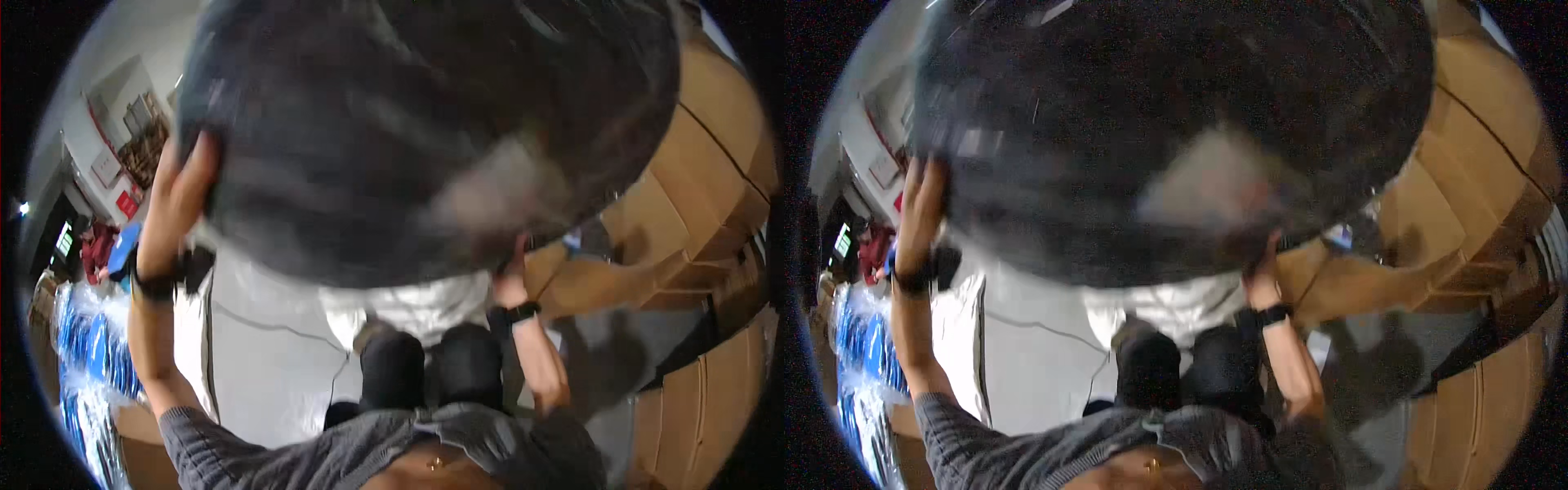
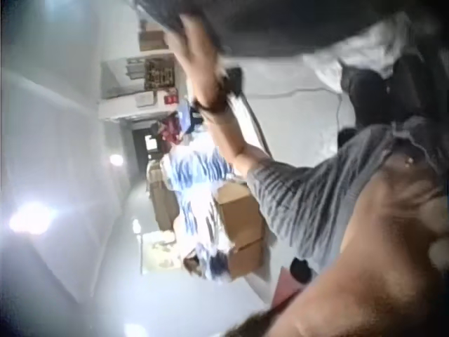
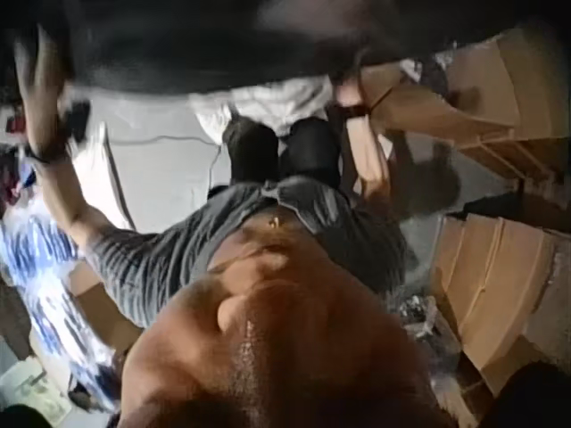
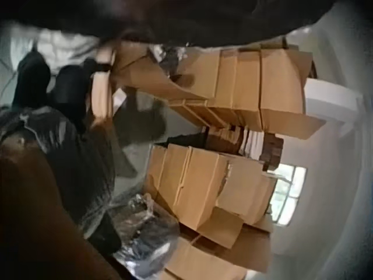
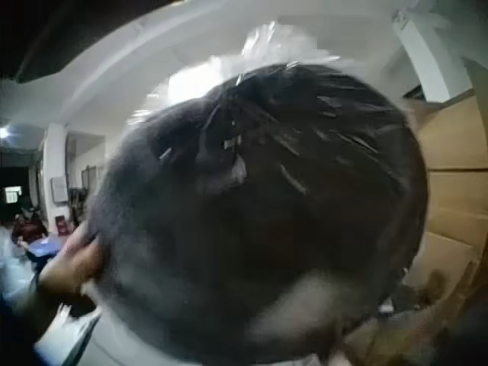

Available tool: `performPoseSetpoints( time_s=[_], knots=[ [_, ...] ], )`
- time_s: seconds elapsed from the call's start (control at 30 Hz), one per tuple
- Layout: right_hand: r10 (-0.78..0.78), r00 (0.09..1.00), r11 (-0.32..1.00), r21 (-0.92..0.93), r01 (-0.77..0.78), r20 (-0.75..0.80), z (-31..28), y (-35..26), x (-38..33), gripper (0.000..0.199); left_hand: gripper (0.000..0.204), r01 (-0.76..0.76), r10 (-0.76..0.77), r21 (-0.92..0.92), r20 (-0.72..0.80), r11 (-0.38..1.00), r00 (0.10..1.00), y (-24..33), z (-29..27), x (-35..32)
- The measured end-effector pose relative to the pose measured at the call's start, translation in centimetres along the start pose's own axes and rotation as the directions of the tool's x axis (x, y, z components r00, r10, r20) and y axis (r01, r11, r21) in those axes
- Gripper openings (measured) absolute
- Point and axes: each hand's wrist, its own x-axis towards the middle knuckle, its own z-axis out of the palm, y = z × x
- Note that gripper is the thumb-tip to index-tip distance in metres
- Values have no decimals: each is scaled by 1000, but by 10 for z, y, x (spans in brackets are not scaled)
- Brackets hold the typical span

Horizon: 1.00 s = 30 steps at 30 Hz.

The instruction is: Apply adhesive labels to plastic-wrapped circular products and pack them into cardboard boxes.

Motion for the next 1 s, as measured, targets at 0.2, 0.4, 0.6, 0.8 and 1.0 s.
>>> performPoseSetpoints(
  time_s=[0.2,0.4,0.6,0.8,1.0],
  knots=[
    [283,952,945,-135,-297,-114,-27,-25,1,60,45,336,-338,181,-23,924,941,-60,-4,54],
    [289,917,868,-330,-372,-273,-34,-98,-35,57,52,727,-661,-500,346,471,666,-186,9,-21],
    [250,968,857,-462,-228,-14,-25,-108,-37,55,71,761,-708,-647,511,57,487,-207,83,-119],
    [232,938,697,-717,23,256,-2,-104,18,39,43,776,-785,-629,464,33,410,-201,118,-104],
    [397,878,563,-826,-4,267,14,-169,139,30,36,767,-604,-365,473,528,641,-256,30,-17]
  ],
)
